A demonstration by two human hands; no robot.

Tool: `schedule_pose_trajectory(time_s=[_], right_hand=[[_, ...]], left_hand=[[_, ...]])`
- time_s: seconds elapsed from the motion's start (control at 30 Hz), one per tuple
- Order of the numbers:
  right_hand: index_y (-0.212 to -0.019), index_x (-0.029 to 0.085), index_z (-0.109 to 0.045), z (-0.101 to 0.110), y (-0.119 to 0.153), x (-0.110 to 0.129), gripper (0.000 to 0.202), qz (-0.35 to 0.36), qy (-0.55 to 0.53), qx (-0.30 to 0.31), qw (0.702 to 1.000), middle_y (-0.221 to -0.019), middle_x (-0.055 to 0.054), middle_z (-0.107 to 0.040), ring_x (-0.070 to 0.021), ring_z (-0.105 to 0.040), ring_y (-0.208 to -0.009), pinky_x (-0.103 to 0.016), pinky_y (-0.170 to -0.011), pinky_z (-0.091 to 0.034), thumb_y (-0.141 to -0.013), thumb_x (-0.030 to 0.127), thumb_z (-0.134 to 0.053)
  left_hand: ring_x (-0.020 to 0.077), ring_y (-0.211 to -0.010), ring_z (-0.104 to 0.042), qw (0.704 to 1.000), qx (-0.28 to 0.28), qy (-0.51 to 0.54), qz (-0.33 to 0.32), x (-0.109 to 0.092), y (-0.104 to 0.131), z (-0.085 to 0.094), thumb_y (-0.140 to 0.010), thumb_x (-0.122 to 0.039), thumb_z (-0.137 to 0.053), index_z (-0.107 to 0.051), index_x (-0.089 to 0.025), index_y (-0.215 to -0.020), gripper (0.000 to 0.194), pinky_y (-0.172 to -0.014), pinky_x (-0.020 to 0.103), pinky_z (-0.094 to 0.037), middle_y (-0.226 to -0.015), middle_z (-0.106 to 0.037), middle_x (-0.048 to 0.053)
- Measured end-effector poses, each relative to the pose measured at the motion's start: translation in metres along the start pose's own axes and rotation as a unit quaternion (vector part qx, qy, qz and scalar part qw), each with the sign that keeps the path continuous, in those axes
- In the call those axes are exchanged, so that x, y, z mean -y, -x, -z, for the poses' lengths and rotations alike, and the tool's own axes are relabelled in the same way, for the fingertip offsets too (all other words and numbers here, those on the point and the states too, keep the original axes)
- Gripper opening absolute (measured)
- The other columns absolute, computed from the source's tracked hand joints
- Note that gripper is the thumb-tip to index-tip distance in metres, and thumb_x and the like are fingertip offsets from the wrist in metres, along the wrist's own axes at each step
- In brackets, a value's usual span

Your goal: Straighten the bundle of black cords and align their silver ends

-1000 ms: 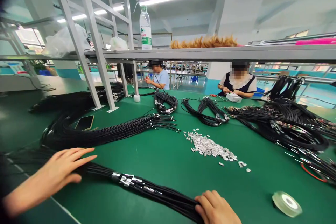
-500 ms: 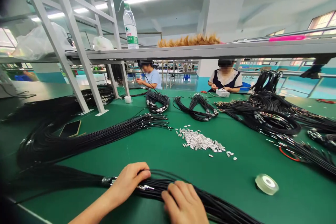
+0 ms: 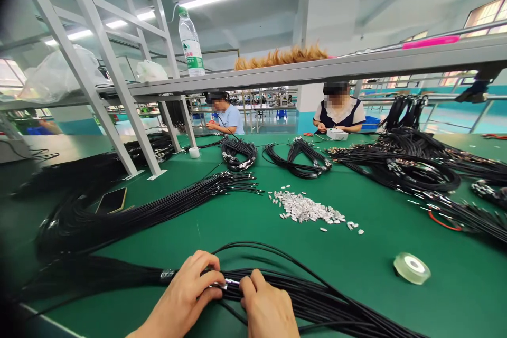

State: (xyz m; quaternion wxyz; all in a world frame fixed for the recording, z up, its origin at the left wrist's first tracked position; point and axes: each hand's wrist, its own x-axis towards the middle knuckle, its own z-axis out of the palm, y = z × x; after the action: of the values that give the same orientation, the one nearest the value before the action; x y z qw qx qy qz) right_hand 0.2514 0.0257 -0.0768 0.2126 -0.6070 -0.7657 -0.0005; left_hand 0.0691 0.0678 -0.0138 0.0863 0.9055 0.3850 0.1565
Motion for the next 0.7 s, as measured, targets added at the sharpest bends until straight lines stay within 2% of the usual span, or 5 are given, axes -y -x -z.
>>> schedule_pose_trajectory(time_s=[0.13,0.27,0.4,0.53,0.7], right_hand=[[-0.062,0.021,-0.053,-0.003,-0.012,0.013,0.035,-0.021,0.021,-0.119,0.992,-0.063,0.005,-0.055,-0.0144,-0.051,-0.049,-0.026,-0.05,-0.01,-0.045,0.0,-0.075],[-0.056,0.021,-0.052,-0.005,-0.017,0.014,0.046,-0.023,-0.005,-0.19,0.982,-0.058,0.005,-0.052,-0.0147,-0.044,-0.053,-0.027,-0.052,-0.017,-0.029,-0.002,-0.081],[-0.058,0.022,-0.051,0.0,-0.017,0.011,0.046,0.022,-0.08,-0.204,0.975,-0.059,0.007,-0.051,-0.0145,-0.042,-0.06,-0.028,-0.055,-0.021,-0.034,0.001,-0.085],[-0.059,0.022,-0.052,0.002,-0.01,0.008,0.048,0.005,-0.135,-0.207,0.969,-0.061,0.009,-0.05,-0.0123,-0.04,-0.058,-0.028,-0.054,-0.019,-0.033,0.0,-0.084],[-0.066,0.026,-0.056,0.009,-0.002,0.0,0.02,-0.067,-0.142,-0.033,0.987,-0.071,0.009,-0.056,-0.0093,-0.054,-0.063,-0.027,-0.055,-0.021,-0.07,0.012,-0.07]], left_hand=[[0.0194,-0.074,-0.048,0.994,-0.055,-0.072,-0.059,0.008,-0.002,-0.017,-0.087,-0.005,-0.045,-0.052,-0.017,-0.076,0.018,-0.065,0.032,-0.034,-0.08,-0.057,0.002],[0.0197,-0.076,-0.048,0.99,-0.092,-0.078,-0.069,0.008,0.002,-0.017,-0.092,-0.006,-0.035,-0.053,-0.017,-0.081,0.023,-0.068,0.032,-0.032,-0.083,-0.058,0.003],[0.0186,-0.077,-0.049,0.989,-0.093,-0.062,-0.092,0.004,0.003,-0.006,-0.096,-0.018,-0.038,-0.055,-0.019,-0.086,0.02,-0.071,0.031,-0.031,-0.084,-0.061,0.001],[0.0182,-0.077,-0.049,0.993,-0.063,-0.053,-0.08,0.018,0.011,0.007,-0.093,-0.018,-0.046,-0.057,-0.02,-0.083,0.015,-0.07,0.031,-0.031,-0.078,-0.062,-0.002],[0.0206,-0.097,-0.046,0.999,-0.035,0.002,0.036,0.03,0.024,0.022,-0.088,-0.028,-0.057,-0.062,-0.028,-0.088,0.005,-0.082,0.033,-0.037,-0.101,-0.057,-0.001]])
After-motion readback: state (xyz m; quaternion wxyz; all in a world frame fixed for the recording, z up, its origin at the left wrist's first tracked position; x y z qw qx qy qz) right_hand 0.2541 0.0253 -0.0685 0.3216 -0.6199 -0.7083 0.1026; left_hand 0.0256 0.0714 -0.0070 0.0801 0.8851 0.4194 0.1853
